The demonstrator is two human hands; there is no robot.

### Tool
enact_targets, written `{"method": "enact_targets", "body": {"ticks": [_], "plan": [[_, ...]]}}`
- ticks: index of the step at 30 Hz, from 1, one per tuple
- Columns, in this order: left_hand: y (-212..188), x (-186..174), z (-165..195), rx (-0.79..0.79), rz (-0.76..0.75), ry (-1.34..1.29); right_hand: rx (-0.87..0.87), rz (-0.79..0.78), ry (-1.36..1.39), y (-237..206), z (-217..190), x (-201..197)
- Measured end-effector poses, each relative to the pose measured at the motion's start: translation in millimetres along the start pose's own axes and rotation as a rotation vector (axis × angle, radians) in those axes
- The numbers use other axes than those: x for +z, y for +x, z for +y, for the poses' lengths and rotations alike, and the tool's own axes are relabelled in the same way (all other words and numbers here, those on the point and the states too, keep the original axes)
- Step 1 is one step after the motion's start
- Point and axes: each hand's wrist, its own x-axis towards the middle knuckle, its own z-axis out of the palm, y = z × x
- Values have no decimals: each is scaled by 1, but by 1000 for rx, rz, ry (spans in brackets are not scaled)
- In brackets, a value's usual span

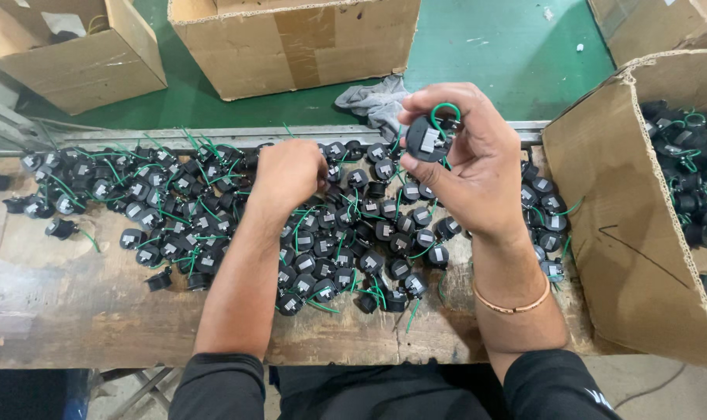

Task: The person sits at a workbench covered with black plug-shaped components with green wires, picks up individual parts, and presses and twists them together by hand to assemble each unit. Finished assemblies are placed into a cardboard box beside the bench, and the person repeats the assembly cycle continuously.

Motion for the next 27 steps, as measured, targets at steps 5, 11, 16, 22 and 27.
{"method": "enact_targets", "body": {"ticks": [5,11,16,22,27], "plan": [[-24,-34,12,271,491,-108,120,-9,-77,3,-7,3],[-65,-78,33,527,802,-375,105,-189,-212,12,2,6],[-74,-79,60,622,975,-601,8,-521,-253,8,13,10],[-78,-80,69,649,1102,-540,294,-491,69,-5,23,19],[-70,-84,64,753,950,-471,179,-306,-65,0,20,9]]}}
